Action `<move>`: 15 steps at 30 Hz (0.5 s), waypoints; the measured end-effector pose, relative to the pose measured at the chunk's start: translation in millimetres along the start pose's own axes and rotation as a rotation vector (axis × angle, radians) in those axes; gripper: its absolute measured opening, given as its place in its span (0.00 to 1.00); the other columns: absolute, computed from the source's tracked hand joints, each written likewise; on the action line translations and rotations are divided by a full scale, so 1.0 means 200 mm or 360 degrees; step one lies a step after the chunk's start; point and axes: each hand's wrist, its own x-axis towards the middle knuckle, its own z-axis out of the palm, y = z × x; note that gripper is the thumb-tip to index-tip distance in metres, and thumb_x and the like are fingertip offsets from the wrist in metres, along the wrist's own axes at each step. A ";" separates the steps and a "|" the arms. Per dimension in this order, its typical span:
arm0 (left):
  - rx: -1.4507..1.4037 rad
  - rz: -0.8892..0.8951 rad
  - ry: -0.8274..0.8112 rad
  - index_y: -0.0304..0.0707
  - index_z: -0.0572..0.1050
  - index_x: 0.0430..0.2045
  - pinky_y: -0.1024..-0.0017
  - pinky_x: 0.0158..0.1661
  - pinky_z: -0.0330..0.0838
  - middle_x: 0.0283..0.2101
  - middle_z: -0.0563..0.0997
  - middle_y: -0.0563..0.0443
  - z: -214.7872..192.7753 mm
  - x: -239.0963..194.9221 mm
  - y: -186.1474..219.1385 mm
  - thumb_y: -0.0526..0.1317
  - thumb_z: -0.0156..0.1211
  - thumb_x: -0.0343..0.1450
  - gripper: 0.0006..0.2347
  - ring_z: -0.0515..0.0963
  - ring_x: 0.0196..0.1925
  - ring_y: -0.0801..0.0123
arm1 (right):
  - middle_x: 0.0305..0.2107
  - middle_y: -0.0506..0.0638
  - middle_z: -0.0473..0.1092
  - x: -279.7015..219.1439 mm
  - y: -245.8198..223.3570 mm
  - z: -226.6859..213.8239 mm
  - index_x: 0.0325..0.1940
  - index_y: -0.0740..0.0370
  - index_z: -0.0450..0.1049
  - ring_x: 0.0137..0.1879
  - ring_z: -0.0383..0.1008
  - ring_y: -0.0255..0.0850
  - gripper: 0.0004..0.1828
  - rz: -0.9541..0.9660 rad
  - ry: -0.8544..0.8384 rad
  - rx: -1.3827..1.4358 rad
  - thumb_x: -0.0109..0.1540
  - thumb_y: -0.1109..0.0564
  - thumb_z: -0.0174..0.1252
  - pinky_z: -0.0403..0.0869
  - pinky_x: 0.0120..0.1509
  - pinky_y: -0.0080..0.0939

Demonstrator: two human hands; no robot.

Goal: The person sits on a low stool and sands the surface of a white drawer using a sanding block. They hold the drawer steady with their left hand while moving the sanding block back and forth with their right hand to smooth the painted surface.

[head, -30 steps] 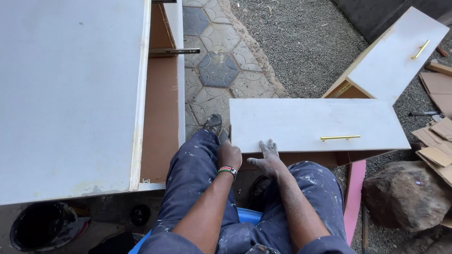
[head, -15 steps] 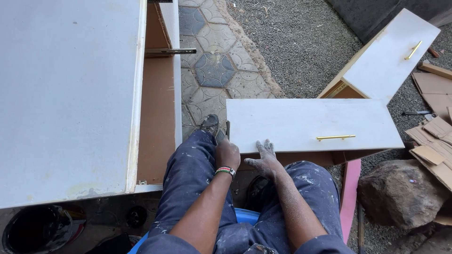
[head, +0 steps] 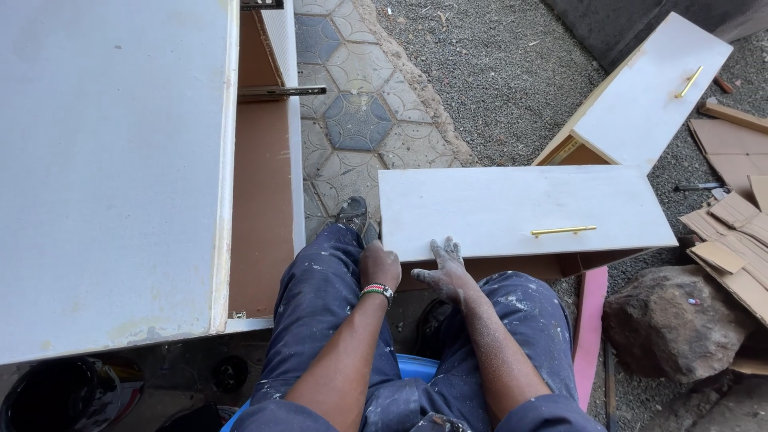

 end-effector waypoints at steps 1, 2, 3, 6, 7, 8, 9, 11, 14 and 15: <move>-0.0003 0.0000 0.0004 0.27 0.85 0.58 0.39 0.59 0.89 0.56 0.92 0.25 -0.06 -0.05 0.10 0.35 0.50 0.75 0.20 0.89 0.64 0.30 | 0.95 0.69 0.38 0.01 0.01 0.01 0.99 0.47 0.53 0.99 0.31 0.66 0.66 -0.0005 0.0000 -0.0002 0.66 0.27 0.79 0.45 1.00 0.68; -0.0032 0.0036 0.0014 0.24 0.85 0.58 0.35 0.60 0.88 0.57 0.90 0.21 -0.11 -0.09 0.19 0.34 0.49 0.76 0.20 0.88 0.64 0.26 | 0.95 0.68 0.38 0.03 0.02 0.02 0.99 0.45 0.54 0.99 0.31 0.65 0.65 -0.0003 0.0013 -0.0018 0.66 0.27 0.79 0.45 1.00 0.68; -0.0057 0.0074 0.0018 0.22 0.85 0.58 0.32 0.60 0.88 0.57 0.89 0.17 -0.16 -0.15 0.29 0.33 0.48 0.77 0.20 0.87 0.64 0.22 | 0.95 0.66 0.38 0.03 0.03 0.03 0.99 0.44 0.54 0.99 0.31 0.64 0.65 0.0005 0.0029 -0.0028 0.66 0.28 0.79 0.45 1.00 0.68; 0.0010 0.0042 -0.0014 0.27 0.85 0.62 0.36 0.58 0.90 0.57 0.91 0.23 -0.02 -0.03 0.11 0.34 0.49 0.77 0.22 0.89 0.64 0.28 | 0.94 0.68 0.40 0.01 0.01 0.02 0.98 0.46 0.55 0.99 0.33 0.65 0.66 0.0000 0.0046 -0.0020 0.64 0.27 0.80 0.46 1.00 0.68; 0.0006 0.0044 -0.0016 0.27 0.85 0.62 0.36 0.58 0.90 0.57 0.91 0.23 0.00 -0.01 0.07 0.34 0.49 0.77 0.22 0.89 0.64 0.28 | 0.94 0.68 0.40 0.02 0.02 0.02 0.98 0.46 0.55 0.99 0.33 0.65 0.66 0.0001 0.0049 -0.0023 0.64 0.27 0.80 0.46 1.00 0.68; 0.0009 0.0023 -0.0014 0.28 0.85 0.62 0.37 0.59 0.90 0.57 0.91 0.24 0.01 0.02 0.03 0.35 0.50 0.76 0.22 0.89 0.64 0.29 | 0.95 0.68 0.40 0.03 0.03 0.02 0.98 0.46 0.56 0.99 0.33 0.66 0.66 -0.0009 0.0049 -0.0026 0.64 0.27 0.80 0.45 1.00 0.68; 0.0013 -0.0004 -0.0007 0.28 0.86 0.63 0.38 0.59 0.89 0.58 0.91 0.25 0.02 0.03 -0.02 0.35 0.51 0.76 0.22 0.89 0.64 0.29 | 0.95 0.68 0.39 0.04 0.04 0.03 0.98 0.46 0.56 0.99 0.33 0.66 0.65 -0.0020 0.0042 -0.0030 0.64 0.28 0.80 0.45 1.00 0.67; -0.0045 0.0025 0.0009 0.26 0.85 0.63 0.35 0.60 0.88 0.58 0.90 0.21 -0.07 -0.08 0.15 0.35 0.50 0.77 0.22 0.88 0.65 0.26 | 0.95 0.68 0.39 0.03 0.04 0.03 0.98 0.46 0.55 0.99 0.33 0.66 0.65 -0.0014 0.0040 -0.0029 0.65 0.28 0.80 0.45 1.00 0.67; -0.0077 0.0028 0.0014 0.25 0.84 0.63 0.34 0.60 0.88 0.58 0.90 0.21 -0.06 -0.06 0.16 0.35 0.49 0.77 0.22 0.88 0.66 0.26 | 0.95 0.68 0.40 0.05 0.05 0.04 0.98 0.46 0.55 0.99 0.33 0.66 0.65 -0.0017 0.0050 -0.0029 0.65 0.29 0.80 0.45 1.01 0.67; -0.0058 -0.0001 0.0008 0.27 0.85 0.64 0.37 0.59 0.89 0.58 0.91 0.25 -0.02 -0.02 0.13 0.35 0.50 0.76 0.23 0.89 0.65 0.29 | 0.94 0.69 0.40 0.06 0.05 0.04 0.98 0.47 0.56 0.99 0.33 0.67 0.65 -0.0032 0.0060 -0.0037 0.65 0.29 0.80 0.45 1.01 0.68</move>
